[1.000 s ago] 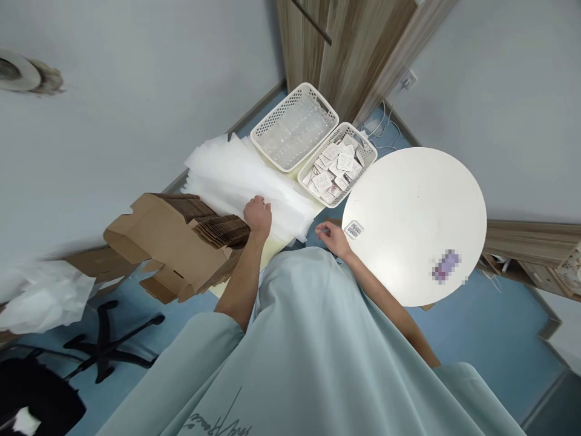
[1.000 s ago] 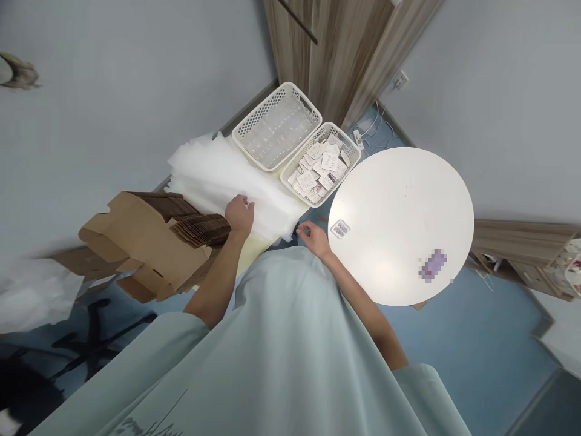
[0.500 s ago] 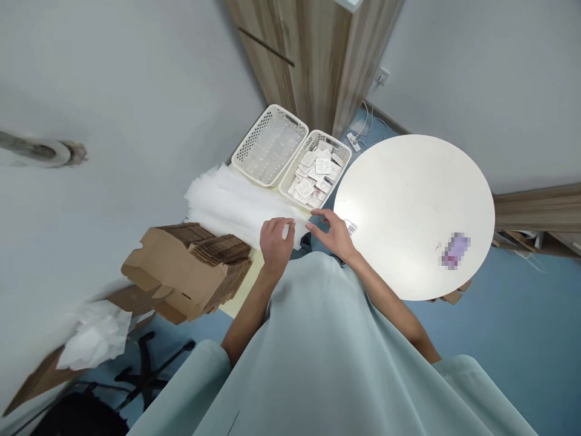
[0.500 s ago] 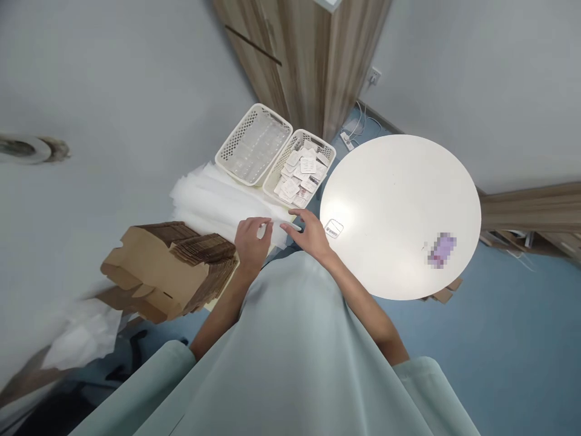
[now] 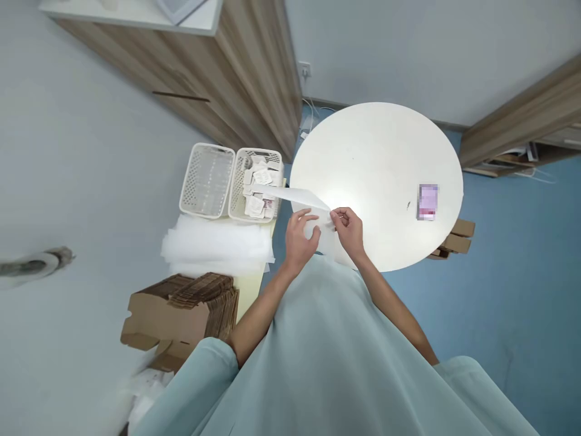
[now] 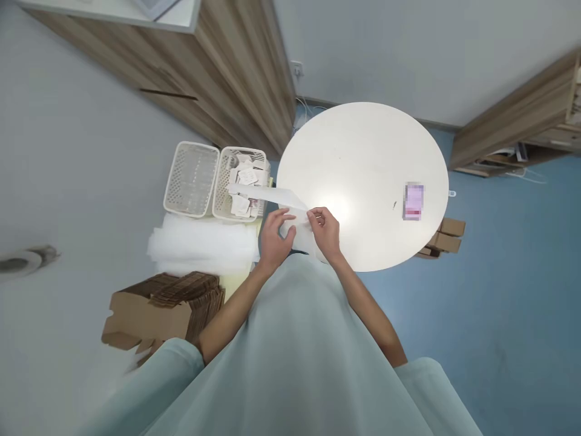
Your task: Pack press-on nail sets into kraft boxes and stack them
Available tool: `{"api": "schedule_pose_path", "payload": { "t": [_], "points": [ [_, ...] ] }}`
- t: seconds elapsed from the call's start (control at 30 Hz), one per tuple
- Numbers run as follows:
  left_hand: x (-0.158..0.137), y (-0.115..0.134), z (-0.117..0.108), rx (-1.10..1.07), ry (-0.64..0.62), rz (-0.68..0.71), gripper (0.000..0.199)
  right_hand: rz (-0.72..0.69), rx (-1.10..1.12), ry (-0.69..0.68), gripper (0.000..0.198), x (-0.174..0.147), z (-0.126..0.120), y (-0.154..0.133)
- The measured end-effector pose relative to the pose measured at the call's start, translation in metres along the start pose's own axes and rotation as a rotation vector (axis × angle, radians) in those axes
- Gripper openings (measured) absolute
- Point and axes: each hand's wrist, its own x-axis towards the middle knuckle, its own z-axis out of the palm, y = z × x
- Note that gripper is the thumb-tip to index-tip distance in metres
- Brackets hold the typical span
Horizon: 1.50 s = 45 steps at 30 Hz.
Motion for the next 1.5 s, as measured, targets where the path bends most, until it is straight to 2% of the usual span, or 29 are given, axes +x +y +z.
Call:
{"api": "schedule_pose_path", "payload": {
  "t": [0.13,0.2,0.3,0.37,0.43,0.53,0.63,0.73,0.83,0.97,1.07,1.3,1.43,1.5],
  "points": [
    [0.023,-0.003,0.043,-0.138,-0.092,-0.324,0.049,0.028,0.044,0.128,0.04,0.0,-0.036,0.029],
    [0.034,-0.009,0.064,-0.215,-0.19,-0.447,0.048,0.065,0.069,0.17,0.039,0.001,-0.05,0.043],
    [0.046,-0.019,0.095,-0.275,-0.242,-0.465,0.035,0.124,0.116,0.227,0.037,0.002,-0.067,0.065],
    [0.051,-0.023,0.113,-0.275,-0.238,-0.452,0.033,0.165,0.138,0.249,0.037,0.004,-0.077,0.08],
    [0.055,-0.028,0.129,-0.276,-0.253,-0.487,0.042,0.2,0.146,0.252,0.037,0.006,-0.087,0.094],
    [0.06,-0.034,0.15,-0.324,-0.324,-0.651,0.062,0.232,0.164,0.241,0.038,0.011,-0.1,0.113],
    [0.064,-0.041,0.166,-0.409,-0.336,-0.75,0.067,0.294,0.193,0.246,0.037,0.018,-0.11,0.132],
    [0.066,-0.048,0.177,-0.37,-0.284,-0.667,0.059,0.406,0.207,0.249,0.036,0.026,-0.118,0.15],
    [0.07,-0.057,0.184,-0.162,-0.292,-0.568,0.045,0.495,0.228,0.235,0.035,0.034,-0.12,0.166],
    [0.074,-0.068,0.189,0.119,-0.292,-0.457,0.021,0.536,0.253,0.21,0.036,0.044,-0.117,0.181],
    [0.075,-0.073,0.19,0.216,-0.305,-0.403,0.006,0.529,0.257,0.21,0.035,0.05,-0.112,0.188],
    [0.074,-0.073,0.184,0.357,-0.35,-0.293,0.012,0.507,0.285,0.186,0.036,0.056,-0.105,0.188],
    [0.075,-0.07,0.179,0.368,-0.378,-0.079,0.01,0.458,0.395,0.093,0.031,0.054,-0.102,0.179],
    [0.075,-0.068,0.179,0.323,-0.421,-0.023,0.012,0.438,0.456,0.061,0.032,0.054,-0.099,0.175]
  ]
}}
